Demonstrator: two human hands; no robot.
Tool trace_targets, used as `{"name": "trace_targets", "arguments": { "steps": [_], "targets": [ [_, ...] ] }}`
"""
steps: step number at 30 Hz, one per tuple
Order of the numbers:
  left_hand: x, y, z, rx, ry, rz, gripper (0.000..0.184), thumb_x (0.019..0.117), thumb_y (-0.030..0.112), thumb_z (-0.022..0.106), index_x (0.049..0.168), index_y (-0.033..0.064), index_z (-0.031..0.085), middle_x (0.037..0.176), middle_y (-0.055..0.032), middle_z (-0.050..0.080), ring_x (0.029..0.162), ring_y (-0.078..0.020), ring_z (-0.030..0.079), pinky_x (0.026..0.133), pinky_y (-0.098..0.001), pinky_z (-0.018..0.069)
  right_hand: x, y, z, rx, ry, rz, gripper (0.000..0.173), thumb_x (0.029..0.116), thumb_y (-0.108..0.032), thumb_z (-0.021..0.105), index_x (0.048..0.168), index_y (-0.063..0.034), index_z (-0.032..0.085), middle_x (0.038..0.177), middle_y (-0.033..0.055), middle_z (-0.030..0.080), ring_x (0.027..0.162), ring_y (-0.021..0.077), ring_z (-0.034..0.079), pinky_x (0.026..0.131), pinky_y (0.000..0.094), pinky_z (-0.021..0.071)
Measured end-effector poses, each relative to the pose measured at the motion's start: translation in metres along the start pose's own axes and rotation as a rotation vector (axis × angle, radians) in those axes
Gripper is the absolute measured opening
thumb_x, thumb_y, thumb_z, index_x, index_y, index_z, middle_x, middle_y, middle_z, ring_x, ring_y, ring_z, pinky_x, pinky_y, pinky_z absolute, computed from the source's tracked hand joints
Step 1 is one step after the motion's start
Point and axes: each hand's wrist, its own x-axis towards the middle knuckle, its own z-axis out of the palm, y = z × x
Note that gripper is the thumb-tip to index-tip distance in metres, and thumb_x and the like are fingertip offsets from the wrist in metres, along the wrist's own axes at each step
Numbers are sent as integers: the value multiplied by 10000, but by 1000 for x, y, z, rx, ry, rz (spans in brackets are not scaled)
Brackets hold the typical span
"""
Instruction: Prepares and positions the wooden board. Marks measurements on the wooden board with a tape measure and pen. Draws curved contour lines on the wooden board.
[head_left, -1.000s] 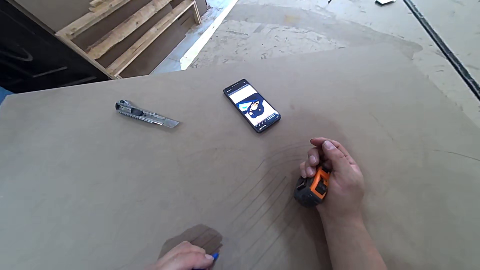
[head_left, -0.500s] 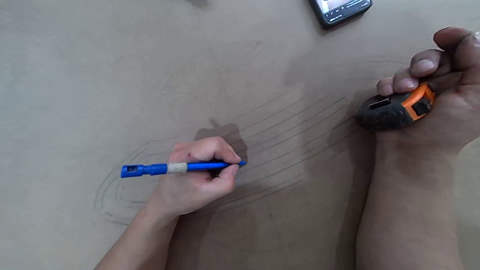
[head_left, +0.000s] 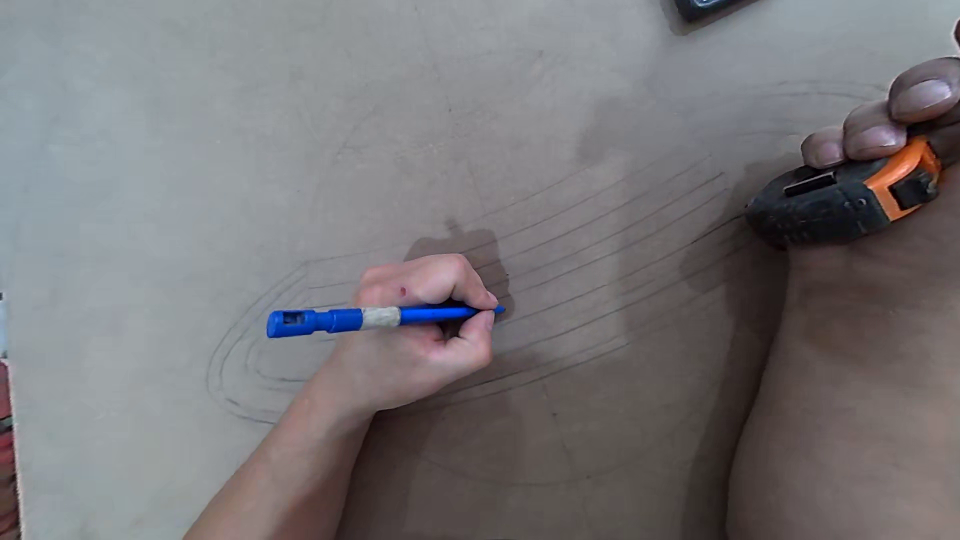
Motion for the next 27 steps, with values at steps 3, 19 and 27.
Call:
{"name": "trace_targets", "arguments": {
  "steps": [3, 19, 27],
  "targets": [
    [0, -1, 1, 4, 3, 7, 45, 824, 86, 711, 862, 101, 693, 798, 41, 682, 685, -47, 651, 568, -185, 558, 1, 0, 0, -10, 20, 8, 436, 1143, -229, 203, 1110, -62, 605, 726, -3, 588, 553, 112, 581, 558, 264, 570],
    [2, 0, 0, -5, -26, 12, 36, 823, 89, 723, 854, 95, 708, 795, 38, 693, 693, -55, 660, 585, -196, 567, 0, -1, 1, 7, 29, 14, 454, 1143, -222, 181, 1082, -58, 601, 729, 5, 588, 563, 117, 587, 583, 265, 583],
    [-1, -3, -3, -134, 113, -59, 72, 871, 122, 735, 929, 117, 692, 866, 26, 702, 694, -62, 650, 581, -187, 551, -1, -2, 3, 12, 30, 15, 437, 1145, -235, 199, 1107, -66, 601, 727, -5, 589, 548, 108, 585, 554, 254, 576]
  ]
}}
